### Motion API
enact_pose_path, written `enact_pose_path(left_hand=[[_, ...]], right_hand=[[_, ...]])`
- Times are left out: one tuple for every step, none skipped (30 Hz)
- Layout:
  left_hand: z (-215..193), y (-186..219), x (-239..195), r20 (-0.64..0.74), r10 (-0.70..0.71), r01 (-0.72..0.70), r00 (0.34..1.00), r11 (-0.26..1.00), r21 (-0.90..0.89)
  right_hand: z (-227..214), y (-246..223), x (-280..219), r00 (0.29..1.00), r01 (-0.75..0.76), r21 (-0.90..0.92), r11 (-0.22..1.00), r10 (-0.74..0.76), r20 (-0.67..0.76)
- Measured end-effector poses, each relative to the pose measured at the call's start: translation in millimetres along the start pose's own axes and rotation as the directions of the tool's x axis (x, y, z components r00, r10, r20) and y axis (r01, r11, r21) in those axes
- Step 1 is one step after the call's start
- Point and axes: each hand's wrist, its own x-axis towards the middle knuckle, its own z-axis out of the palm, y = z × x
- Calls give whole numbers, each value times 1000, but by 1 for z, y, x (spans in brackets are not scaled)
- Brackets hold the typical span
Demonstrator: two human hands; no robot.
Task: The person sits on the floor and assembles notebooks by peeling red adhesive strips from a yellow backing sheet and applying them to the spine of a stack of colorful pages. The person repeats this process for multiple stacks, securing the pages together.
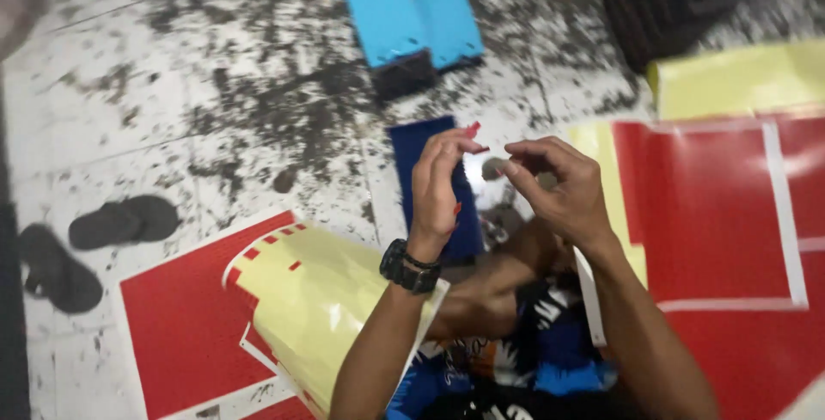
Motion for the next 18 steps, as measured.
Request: enact_pose_path(left_hand=[[-10,7,4,-34,27,-27,999,1000,4],[-18,14,5,7,15,-16,1000,996,92],[-26,20,7,44,-2,-6,999,984,179],[-32,22,9,28,20,-24,999,983,180],[-38,23,11,27,-9,3,1000,975,223],[-43,22,10,27,-47,38,999,964,264],[-47,18,12,13,-32,28,999,965,262],[-50,13,11,16,-50,44,999,960,275],[-54,8,11,18,-68,60,998,955,289],[-56,7,11,10,-64,58,998,956,286],[-57,5,12,7,-65,61,998,956,286],[-58,2,11,6,-69,64,998,956,285],[-59,3,11,0,-66,64,998,958,281],[-60,3,11,0,-70,68,998,958,278],[-61,3,11,1,-74,71,997,959,275],[-62,3,12,-4,-75,74,997,960,269],[-63,2,12,-13,-80,81,997,960,268],[-63,2,12,-23,-86,89,996,959,267]], right_hand=[[7,-5,11,999,32,11,999,-32,28],[12,-10,19,992,73,-10,997,-71,100],[17,-15,27,979,116,-30,993,-110,172],[21,-17,33,974,141,-24,990,-134,183],[26,-18,40,962,159,-23,987,-150,227],[29,-19,44,950,169,-24,985,-156,270],[31,-18,49,944,185,-21,982,-172,280],[32,-17,51,937,177,-16,984,-164,309],[33,-15,53,929,169,-11,986,-155,337],[35,-17,55,925,174,-10,985,-160,344],[36,-18,57,920,158,-21,987,-140,367],[36,-19,58,914,141,-34,989,-117,389],[37,-23,58,911,145,-35,989,-120,395],[37,-27,59,904,122,-55,991,-88,419],[38,-30,59,895,100,-75,992,-57,443],[39,-32,60,892,101,-79,992,-55,448],[40,-34,60,892,82,-100,992,-28,452],[41,-35,60,891,62,-122,991,0,454]])
